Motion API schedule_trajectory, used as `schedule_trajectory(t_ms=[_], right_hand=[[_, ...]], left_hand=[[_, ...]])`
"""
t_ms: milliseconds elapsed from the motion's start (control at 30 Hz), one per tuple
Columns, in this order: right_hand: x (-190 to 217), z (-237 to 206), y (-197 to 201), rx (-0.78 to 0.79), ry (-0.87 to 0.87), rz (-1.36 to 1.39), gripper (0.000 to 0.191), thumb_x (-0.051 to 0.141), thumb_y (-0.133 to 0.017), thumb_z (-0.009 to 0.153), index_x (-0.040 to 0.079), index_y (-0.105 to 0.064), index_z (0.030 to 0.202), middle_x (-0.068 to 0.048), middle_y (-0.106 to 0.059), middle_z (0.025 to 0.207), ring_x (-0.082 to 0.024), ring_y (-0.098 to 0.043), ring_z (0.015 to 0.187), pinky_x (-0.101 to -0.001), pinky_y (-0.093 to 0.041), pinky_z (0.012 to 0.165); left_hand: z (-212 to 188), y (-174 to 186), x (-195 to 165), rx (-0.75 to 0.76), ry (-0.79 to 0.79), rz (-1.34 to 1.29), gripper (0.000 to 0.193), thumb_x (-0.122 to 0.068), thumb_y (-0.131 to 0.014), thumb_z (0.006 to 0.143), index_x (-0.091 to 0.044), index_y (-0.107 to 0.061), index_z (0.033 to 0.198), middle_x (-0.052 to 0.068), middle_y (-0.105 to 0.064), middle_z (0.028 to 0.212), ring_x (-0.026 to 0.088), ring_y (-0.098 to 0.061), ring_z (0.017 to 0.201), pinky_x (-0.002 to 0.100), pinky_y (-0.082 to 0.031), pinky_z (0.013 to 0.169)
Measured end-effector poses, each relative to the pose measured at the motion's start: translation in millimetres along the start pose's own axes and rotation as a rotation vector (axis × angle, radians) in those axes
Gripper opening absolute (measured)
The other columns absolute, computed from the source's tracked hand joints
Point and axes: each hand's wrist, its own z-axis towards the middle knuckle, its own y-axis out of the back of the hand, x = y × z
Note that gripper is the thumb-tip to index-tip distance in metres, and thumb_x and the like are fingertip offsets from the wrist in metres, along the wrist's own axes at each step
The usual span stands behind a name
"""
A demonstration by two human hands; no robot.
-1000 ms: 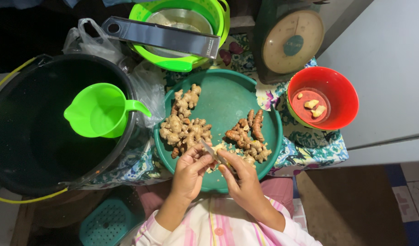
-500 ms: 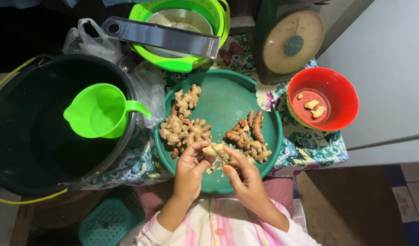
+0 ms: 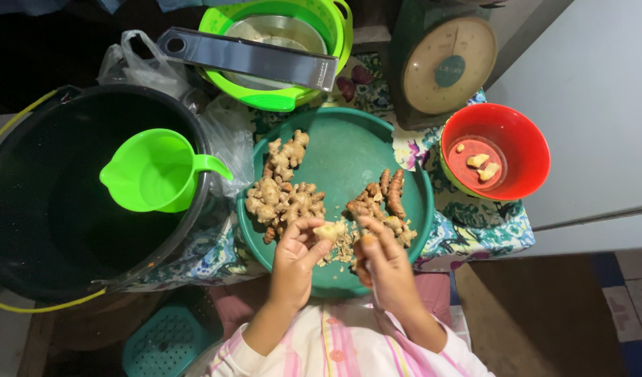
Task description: The person sits at a table with a large tray of ginger and turmeric rhizomes and uses a small knife to peel the skin off pieces one at a time, breaking off knobs and placing the peeled pieces into a red bowl while discarding peels on the tray.
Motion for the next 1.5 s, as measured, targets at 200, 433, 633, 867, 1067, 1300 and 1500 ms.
schedule_trajectory(t_ms=[200,433,633,867,1067,1300,1500], right_hand=[[10,13,22,0.01,-0.047,-0.076,0.034,0.028,-0.05,0.11,0.002,-0.058,0.131,-0.003,-0.054,0.079,-0.005,-0.04,0.048,-0.0219,-0.027,0.039],[11,8,11,0.017,0.044,-0.241,0.031,0.025,-0.05,0.102,0.013,-0.052,0.132,-0.004,-0.058,0.08,-0.005,-0.042,0.045,-0.0216,-0.028,0.037],[12,6,11,0.05,0.025,-0.243,0.032,0.023,-0.05,0.107,0.003,-0.058,0.131,-0.006,-0.061,0.085,-0.005,-0.042,0.047,-0.0215,-0.028,0.039],[14,5,10,0.053,0.038,-0.209,0.034,0.024,-0.05,0.103,0.011,-0.053,0.134,-0.005,-0.061,0.082,-0.004,-0.042,0.045,-0.0213,-0.029,0.038],[9,4,12,0.036,-0.045,-0.209,0.03,0.024,-0.055,0.105,0.002,-0.059,0.126,-0.004,-0.061,0.083,-0.005,-0.043,0.048,-0.0214,-0.029,0.04],[14,-11,-4,0.176,0.096,-0.467,0.037,0.012,-0.062,0.1,0.007,-0.059,0.137,0.002,-0.06,0.083,-0.002,-0.046,0.061,-0.0186,-0.036,0.05],[19,-15,-13,0.261,0.55,-0.796,0.042,0.002,-0.063,0.097,0.002,-0.059,0.139,-0.001,-0.069,0.115,-0.004,-0.06,0.088,-0.0201,-0.05,0.074]], left_hand=[[5,3,-15,0.047,0.298,-0.2,0.032,-0.004,-0.063,0.096,-0.001,-0.059,0.128,0.01,-0.068,0.106,0.019,-0.069,0.094,0.029,-0.055,0.085],[8,6,-20,0.059,0.4,-0.331,0.036,-0.009,-0.063,0.099,0.0,-0.058,0.133,0.012,-0.068,0.109,0.019,-0.067,0.09,0.029,-0.054,0.08],[8,6,-19,0.066,0.418,-0.343,0.04,-0.01,-0.059,0.1,0.002,-0.056,0.138,0.016,-0.07,0.122,0.019,-0.067,0.092,0.028,-0.054,0.082],[10,5,-19,0.092,0.421,-0.414,0.04,-0.021,-0.052,0.104,-0.002,-0.052,0.139,0.021,-0.07,0.114,0.022,-0.068,0.087,0.032,-0.056,0.079],[8,8,-18,0.074,0.424,-0.351,0.04,-0.014,-0.053,0.103,0.0,-0.052,0.14,0.017,-0.071,0.118,0.02,-0.068,0.089,0.03,-0.055,0.08],[8,18,-6,0.13,0.364,-0.323,0.044,-0.005,-0.053,0.102,-0.001,-0.051,0.145,0.013,-0.07,0.107,0.019,-0.067,0.09,0.03,-0.054,0.08],[8,17,-4,0.06,0.383,-0.341,0.045,-0.001,-0.051,0.097,0.004,-0.053,0.142,0.012,-0.071,0.111,0.019,-0.068,0.091,0.032,-0.056,0.083]])
